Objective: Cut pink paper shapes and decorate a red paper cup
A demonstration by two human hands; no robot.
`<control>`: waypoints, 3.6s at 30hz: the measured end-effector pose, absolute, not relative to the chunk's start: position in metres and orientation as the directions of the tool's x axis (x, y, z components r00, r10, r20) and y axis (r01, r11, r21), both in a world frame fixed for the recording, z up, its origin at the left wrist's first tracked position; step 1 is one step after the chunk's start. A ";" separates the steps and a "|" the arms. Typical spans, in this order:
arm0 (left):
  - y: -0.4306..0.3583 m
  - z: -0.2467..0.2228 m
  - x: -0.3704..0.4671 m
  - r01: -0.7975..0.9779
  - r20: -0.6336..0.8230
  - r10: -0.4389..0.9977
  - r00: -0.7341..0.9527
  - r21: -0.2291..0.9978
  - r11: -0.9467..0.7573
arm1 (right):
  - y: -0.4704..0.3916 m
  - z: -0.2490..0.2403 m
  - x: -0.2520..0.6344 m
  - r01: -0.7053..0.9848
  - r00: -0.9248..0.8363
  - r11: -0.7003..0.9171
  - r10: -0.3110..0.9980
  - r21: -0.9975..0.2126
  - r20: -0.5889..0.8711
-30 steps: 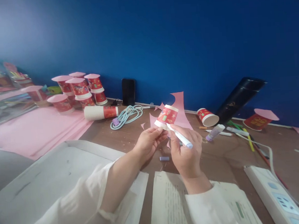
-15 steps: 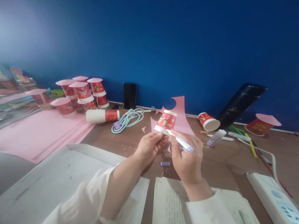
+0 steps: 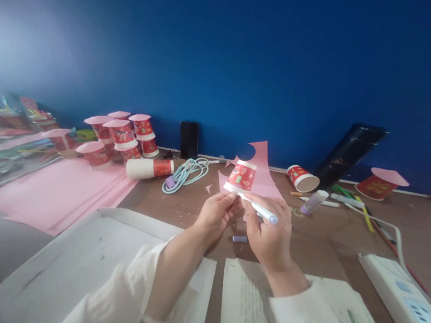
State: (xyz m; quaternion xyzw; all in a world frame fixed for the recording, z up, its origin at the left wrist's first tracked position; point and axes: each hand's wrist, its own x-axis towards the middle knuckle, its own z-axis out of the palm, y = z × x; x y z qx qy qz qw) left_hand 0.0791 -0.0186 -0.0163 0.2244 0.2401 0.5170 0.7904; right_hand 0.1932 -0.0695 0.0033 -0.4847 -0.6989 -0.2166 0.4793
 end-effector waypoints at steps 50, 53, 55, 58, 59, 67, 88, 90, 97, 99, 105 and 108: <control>-0.022 -0.011 0.076 -0.675 -0.182 0.923 0.338 0.637 0.372 | -0.065 0.003 0.196 0.919 -0.019 0.359 0.454 -0.164 0.891; -0.021 -0.011 0.077 -0.689 -0.186 0.927 0.326 0.624 0.368 | -0.066 0.004 0.196 0.914 -0.044 0.376 0.467 -0.153 0.883; -0.021 -0.011 0.077 -0.689 -0.193 0.926 0.325 0.622 0.372 | -0.066 0.004 0.196 0.915 -0.047 0.375 0.466 -0.149 0.883; -0.021 -0.011 0.077 -0.679 -0.204 0.922 0.329 0.627 0.381 | -0.066 0.003 0.197 0.920 -0.024 0.357 0.462 -0.162 0.887; -0.021 -0.011 0.077 -0.679 -0.206 0.922 0.329 0.627 0.383 | -0.066 0.003 0.197 0.921 -0.024 0.354 0.470 -0.164 0.883; -0.020 -0.011 0.078 -0.691 -0.219 0.918 0.330 0.607 0.394 | -0.065 0.002 0.197 0.923 -0.006 0.343 0.467 -0.175 0.884; -0.020 -0.011 0.076 -0.690 -0.234 0.917 0.323 0.605 0.398 | -0.067 0.003 0.197 0.919 -0.046 0.366 0.466 -0.146 0.884; -0.020 -0.011 0.075 -0.699 -0.232 0.918 0.322 0.596 0.395 | -0.068 0.003 0.197 0.915 -0.063 0.381 0.462 -0.134 0.885; -0.021 -0.008 0.073 -0.711 -0.255 0.908 0.332 0.565 0.419 | -0.068 -0.001 0.202 0.926 0.085 0.312 0.381 -0.214 0.921; -0.021 -0.008 0.073 -0.704 -0.262 0.903 0.340 0.565 0.430 | -0.067 -0.002 0.201 0.920 0.067 0.328 0.403 -0.212 0.913; -0.021 -0.008 0.073 -0.695 -0.258 0.902 0.347 0.575 0.432 | -0.066 -0.002 0.197 0.919 0.021 0.350 0.421 -0.184 0.907; -0.021 -0.007 0.073 -0.689 -0.259 0.901 0.348 0.581 0.433 | -0.065 -0.002 0.197 0.923 0.007 0.346 0.419 -0.166 0.908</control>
